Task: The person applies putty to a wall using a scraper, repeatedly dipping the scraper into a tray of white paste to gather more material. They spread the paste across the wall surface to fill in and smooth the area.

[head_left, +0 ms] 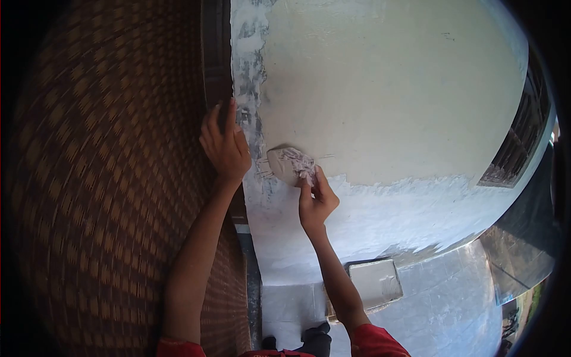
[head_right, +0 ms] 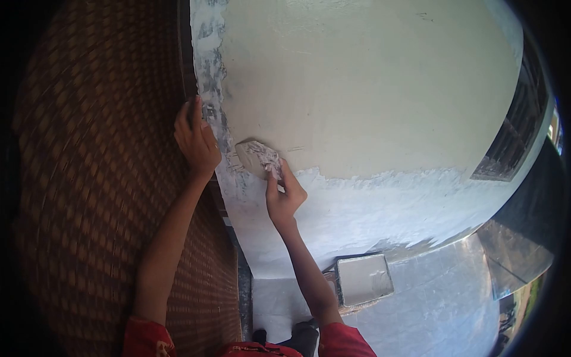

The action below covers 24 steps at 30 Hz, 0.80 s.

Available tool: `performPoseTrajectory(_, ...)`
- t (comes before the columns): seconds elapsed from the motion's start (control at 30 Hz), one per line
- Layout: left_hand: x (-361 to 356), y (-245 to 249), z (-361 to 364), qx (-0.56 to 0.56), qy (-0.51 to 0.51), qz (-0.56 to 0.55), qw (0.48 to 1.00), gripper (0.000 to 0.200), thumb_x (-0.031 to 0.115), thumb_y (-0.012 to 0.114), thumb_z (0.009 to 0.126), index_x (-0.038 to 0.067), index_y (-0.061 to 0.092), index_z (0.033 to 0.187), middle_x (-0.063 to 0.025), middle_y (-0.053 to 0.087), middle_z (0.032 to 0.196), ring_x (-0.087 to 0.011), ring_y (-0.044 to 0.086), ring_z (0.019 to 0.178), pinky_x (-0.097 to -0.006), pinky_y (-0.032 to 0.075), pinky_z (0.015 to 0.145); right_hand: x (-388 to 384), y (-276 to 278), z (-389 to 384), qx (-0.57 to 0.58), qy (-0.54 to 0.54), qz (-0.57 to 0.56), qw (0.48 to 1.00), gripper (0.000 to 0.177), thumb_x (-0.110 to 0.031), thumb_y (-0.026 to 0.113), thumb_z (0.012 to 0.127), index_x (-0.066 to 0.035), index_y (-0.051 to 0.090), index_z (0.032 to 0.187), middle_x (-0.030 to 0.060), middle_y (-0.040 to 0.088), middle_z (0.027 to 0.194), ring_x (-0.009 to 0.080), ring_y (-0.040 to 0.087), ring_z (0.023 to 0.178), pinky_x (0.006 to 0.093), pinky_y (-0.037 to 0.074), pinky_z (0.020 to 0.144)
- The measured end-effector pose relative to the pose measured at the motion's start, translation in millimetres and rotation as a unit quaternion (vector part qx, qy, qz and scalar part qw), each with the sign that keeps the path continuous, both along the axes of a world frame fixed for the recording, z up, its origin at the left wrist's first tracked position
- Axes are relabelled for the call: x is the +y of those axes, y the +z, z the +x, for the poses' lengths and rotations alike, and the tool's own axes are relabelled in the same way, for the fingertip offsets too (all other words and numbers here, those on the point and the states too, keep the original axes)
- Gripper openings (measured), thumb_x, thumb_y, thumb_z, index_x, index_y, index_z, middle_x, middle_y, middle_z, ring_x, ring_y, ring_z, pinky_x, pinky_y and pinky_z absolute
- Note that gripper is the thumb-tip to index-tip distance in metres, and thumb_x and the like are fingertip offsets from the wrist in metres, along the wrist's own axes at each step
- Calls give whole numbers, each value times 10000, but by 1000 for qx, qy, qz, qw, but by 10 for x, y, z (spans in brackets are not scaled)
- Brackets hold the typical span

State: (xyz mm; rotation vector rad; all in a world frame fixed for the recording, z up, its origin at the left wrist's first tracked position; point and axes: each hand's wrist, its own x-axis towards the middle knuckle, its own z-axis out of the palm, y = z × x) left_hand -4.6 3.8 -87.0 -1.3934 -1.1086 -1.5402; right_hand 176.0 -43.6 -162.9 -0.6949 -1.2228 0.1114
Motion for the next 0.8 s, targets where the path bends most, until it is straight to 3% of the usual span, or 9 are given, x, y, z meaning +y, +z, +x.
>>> performPoseTrajectory(0.1, -13, 1, 7, -1, 10, -5, 1000, 458, 200, 355, 965, 155, 466, 1407, -178, 466, 1331, -366, 445, 1202, -488, 337, 950, -116, 164, 352, 191, 22, -36, 981, 349, 34, 610, 892, 140, 537, 1216, 213, 657, 1047, 193, 646, 932, 305, 540, 810)
performPoseTrajectory(0.17, -14, -2, 7, 0, 7, -2, 1000, 458, 203, 356, 966, 156, 466, 1407, -176, 465, 1333, -367, 446, 1200, -488, 336, 952, -149, 168, 613, 236, 12, -11, 972, 362, 45, 599, 897, 158, 512, 1230, 220, 650, 1057, 187, 636, 950, 308, 522, 849)
performPoseTrajectory(0.27, -33, 2, 19, -1, 3, -4, 1000, 456, 207, 356, 967, 158, 466, 1408, -173, 462, 1337, -367, 445, 1199, -488, 333, 957, -227, 53, 373, 113, 70, -11, 991, 335, 31, 639, 866, 117, 575, 1183, 197, 680, 993, 163, 648, 879, 281, 538, 782)
performPoseTrajectory(0.37, -35, 13, 11, 1, 12, -7, 1000, 454, 210, 353, 970, 160, 466, 1408, -170, 456, 1344, -362, 438, 1208, -484, 330, 960, -102, -159, 61, -27, 42, 23, 998, 342, 25, 682, 810, 56, 630, 1146, 174, 707, 920, 150, 680, 799, 277, 563, 704)
performPoseTrajectory(0.47, -30, -6, 5, 4, 26, -13, 1000, 453, 213, 351, 974, 164, 461, 1411, -166, 447, 1352, -357, 426, 1222, -481, 328, 964, 6, -152, 253, 15, 19, -44, 999, 343, 31, 679, 811, 50, 631, 1150, 180, 705, 935, 169, 691, 800, 285, 569, 707)
performPoseTrajectory(0.5, -21, -5, 4, 4, 32, -14, 999, 454, 215, 350, 975, 167, 457, 1414, -164, 442, 1356, -355, 419, 1229, -479, 326, 966, 42, -133, 394, 31, 10, -21, 999, 354, 33, 668, 830, 64, 610, 1178, 186, 701, 950, 167, 681, 832, 286, 569, 715)
performPoseTrajectory(0.67, -35, 17, 20, 0, 40, -18, 999, 458, 217, 353, 977, 200, 441, 1426, -150, 429, 1370, -363, 401, 1248, -493, 322, 972, -183, 174, 915, 150, 37, -49, 987, 365, 41, 592, 900, 147, 513, 1240, 205, 632, 1128, 196, 616, 1013, 323, 518, 885)
performPoseTrajectory(0.73, -63, 6, 31, -1, 35, -30, 999, 462, 213, 359, 976, 212, 433, 1432, -145, 418, 1382, -370, 390, 1259, -504, 320, 975, -361, 286, 975, 158, 46, -50, 985, 370, 38, 593, 901, 145, 510, 1246, 202, 632, 1128, 195, 614, 1016, 317, 515, 885)
performPoseTrajectory(0.8, -144, 32, 60, -9, 104, -95, 990, 469, 208, 378, 973, 225, 418, 1440, -132, 382, 1418, -380, 355, 1290, -527, 315, 980, -519, 377, 1040, 163, 58, -47, 984, 383, 25, 599, 903, 141, 503, 1254, 200, 628, 1129, 193, 609, 1027, 301, 511, 877)
